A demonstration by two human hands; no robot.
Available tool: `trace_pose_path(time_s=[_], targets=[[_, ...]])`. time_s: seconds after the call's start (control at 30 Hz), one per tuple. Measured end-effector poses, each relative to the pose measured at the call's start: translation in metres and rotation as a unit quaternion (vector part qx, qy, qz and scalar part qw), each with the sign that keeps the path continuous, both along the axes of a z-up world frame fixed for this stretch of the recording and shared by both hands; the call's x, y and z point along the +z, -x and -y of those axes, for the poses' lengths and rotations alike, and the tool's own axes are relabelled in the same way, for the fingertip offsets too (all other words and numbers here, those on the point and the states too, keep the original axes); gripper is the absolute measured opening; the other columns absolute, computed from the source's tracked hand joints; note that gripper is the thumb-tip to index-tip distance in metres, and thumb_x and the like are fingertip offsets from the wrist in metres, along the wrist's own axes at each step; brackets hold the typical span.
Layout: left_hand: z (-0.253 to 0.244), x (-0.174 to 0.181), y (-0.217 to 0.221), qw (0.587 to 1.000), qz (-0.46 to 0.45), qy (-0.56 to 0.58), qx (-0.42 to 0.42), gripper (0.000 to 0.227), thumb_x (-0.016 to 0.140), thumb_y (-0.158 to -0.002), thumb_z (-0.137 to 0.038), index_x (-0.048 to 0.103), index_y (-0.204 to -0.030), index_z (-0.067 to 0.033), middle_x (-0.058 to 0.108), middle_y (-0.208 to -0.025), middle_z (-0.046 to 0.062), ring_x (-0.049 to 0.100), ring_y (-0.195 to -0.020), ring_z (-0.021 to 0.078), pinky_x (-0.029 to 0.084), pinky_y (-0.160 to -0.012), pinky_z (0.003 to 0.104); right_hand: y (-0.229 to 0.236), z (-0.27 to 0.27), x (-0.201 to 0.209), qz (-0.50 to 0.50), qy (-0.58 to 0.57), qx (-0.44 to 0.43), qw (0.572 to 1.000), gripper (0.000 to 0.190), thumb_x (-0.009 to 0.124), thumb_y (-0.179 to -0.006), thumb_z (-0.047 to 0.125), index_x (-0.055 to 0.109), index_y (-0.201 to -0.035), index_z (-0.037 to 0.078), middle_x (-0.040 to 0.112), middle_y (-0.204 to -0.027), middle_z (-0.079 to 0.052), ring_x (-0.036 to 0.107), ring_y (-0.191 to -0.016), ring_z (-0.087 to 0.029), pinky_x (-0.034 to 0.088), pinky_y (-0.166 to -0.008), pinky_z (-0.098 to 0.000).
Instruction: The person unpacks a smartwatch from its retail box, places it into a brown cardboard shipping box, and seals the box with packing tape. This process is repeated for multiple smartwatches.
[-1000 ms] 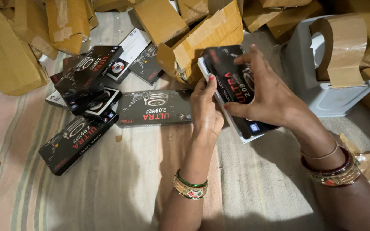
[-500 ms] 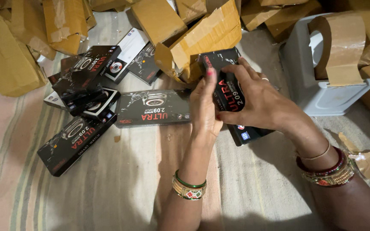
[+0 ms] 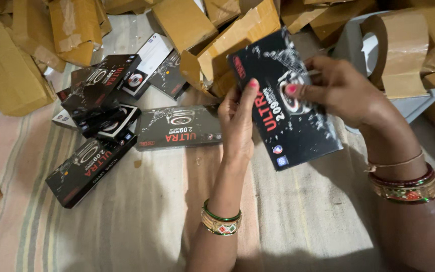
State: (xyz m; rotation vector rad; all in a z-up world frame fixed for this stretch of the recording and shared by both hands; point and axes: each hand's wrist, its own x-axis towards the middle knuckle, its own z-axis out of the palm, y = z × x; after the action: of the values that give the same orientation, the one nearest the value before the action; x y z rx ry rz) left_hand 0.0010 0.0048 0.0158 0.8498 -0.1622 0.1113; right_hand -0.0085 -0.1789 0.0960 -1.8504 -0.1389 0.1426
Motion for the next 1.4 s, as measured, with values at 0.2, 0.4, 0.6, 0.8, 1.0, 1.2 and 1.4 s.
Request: trace_pose_path(time_s=[0.2, 0.4, 0.6, 0.8, 1.0, 1.2, 1.4], targets=[[-0.032, 0.004, -0.014, 0.992, -0.046, -0.021, 0.114, 0.026, 0.07, -0.096, -0.024, 0.074, -0.112, -0.0044, 0.074, -0.096, 0.006, 0.069, -0.077, 0.0145, 0.053, -0.067, 0.028, -0.001, 0.013, -0.002, 0.065, -0.262, -0.066, 0.961, 0.026, 0.064, -0.107, 0.014, 0.062, -0.12, -0.009, 0.074, -0.104, -0.016, 0.074, -0.085, -0.019, 0.063, -0.078, -0.0321], [-0.047, 0.0, -0.017, 0.992, -0.083, -0.021, 0.088, 0.023, 0.072, -0.093, -0.021, 0.074, -0.11, -0.0052, 0.074, -0.089, 0.009, 0.07, -0.074, 0.0164, 0.058, -0.067, 0.032, 0.002, 0.015, 0.006, 0.016, -0.517, -0.089, 0.851, 0.025, 0.068, -0.101, 0.01, 0.065, -0.118, -0.007, 0.075, -0.102, -0.017, 0.077, -0.085, -0.022, 0.065, -0.079, -0.0309], [-0.046, -0.009, -0.018, 0.99, 0.002, -0.024, 0.138, 0.019, 0.072, -0.096, -0.016, 0.073, -0.108, -0.002, 0.074, -0.087, 0.011, 0.067, -0.068, 0.0188, 0.054, -0.059, 0.032, -0.001, 0.011, 0.004, -0.027, -0.436, -0.1, 0.894, 0.027, 0.066, -0.102, 0.017, 0.068, -0.119, -0.003, 0.077, -0.106, -0.014, 0.078, -0.085, -0.017, 0.065, -0.08, -0.0263], [-0.136, -0.025, -0.106, 0.803, 0.077, -0.309, 0.503, 0.016, 0.061, -0.1, -0.01, 0.066, -0.109, 0.0022, 0.063, -0.085, 0.006, 0.058, -0.073, 0.0135, 0.052, -0.069, 0.029, -0.01, 0.011, -0.013, -0.008, -0.385, -0.096, 0.918, 0.02, 0.066, -0.104, 0.018, 0.067, -0.113, 0.0, 0.075, -0.098, -0.009, 0.075, -0.077, -0.012, 0.063, -0.073, -0.0241], [-0.172, -0.013, -0.228, 0.765, -0.239, -0.541, 0.255, 0.069, 0.088, -0.084, -0.052, 0.065, -0.103, 0.0099, 0.068, -0.098, 0.019, 0.06, -0.08, 0.0198, 0.046, -0.072, 0.031, -0.013, 0.015, -0.016, 0.004, -0.333, -0.14, 0.932, 0.022, 0.067, -0.102, 0.021, 0.067, -0.11, 0.0, 0.075, -0.094, -0.009, 0.073, -0.073, -0.011, 0.061, -0.067, -0.022], [-0.118, 0.037, -0.194, 0.895, -0.108, -0.431, 0.027, 0.081, 0.095, -0.066, -0.051, 0.066, -0.117, 0.0062, 0.07, -0.111, 0.017, 0.068, -0.09, 0.027, 0.053, -0.079, 0.038, -0.011, 0.013, -0.014, -0.002, -0.362, -0.143, 0.921, 0.026, 0.069, -0.098, 0.022, 0.067, -0.109, 0.0, 0.076, -0.093, -0.01, 0.074, -0.071, -0.011, 0.062, -0.065, -0.0235], [-0.107, 0.032, -0.198, 0.895, -0.15, -0.42, 0.035, 0.053, 0.085, -0.077, -0.032, 0.069, -0.113, 0.0031, 0.071, -0.109, 0.018, 0.07, -0.089, 0.0292, 0.056, -0.078, 0.038, -0.012, 0.008, -0.013, 0.019, -0.41, -0.12, 0.904, 0.025, 0.069, -0.098, 0.016, 0.062, -0.114, -0.002, 0.075, -0.095, -0.01, 0.074, -0.075, -0.011, 0.062, -0.067, -0.0241]])
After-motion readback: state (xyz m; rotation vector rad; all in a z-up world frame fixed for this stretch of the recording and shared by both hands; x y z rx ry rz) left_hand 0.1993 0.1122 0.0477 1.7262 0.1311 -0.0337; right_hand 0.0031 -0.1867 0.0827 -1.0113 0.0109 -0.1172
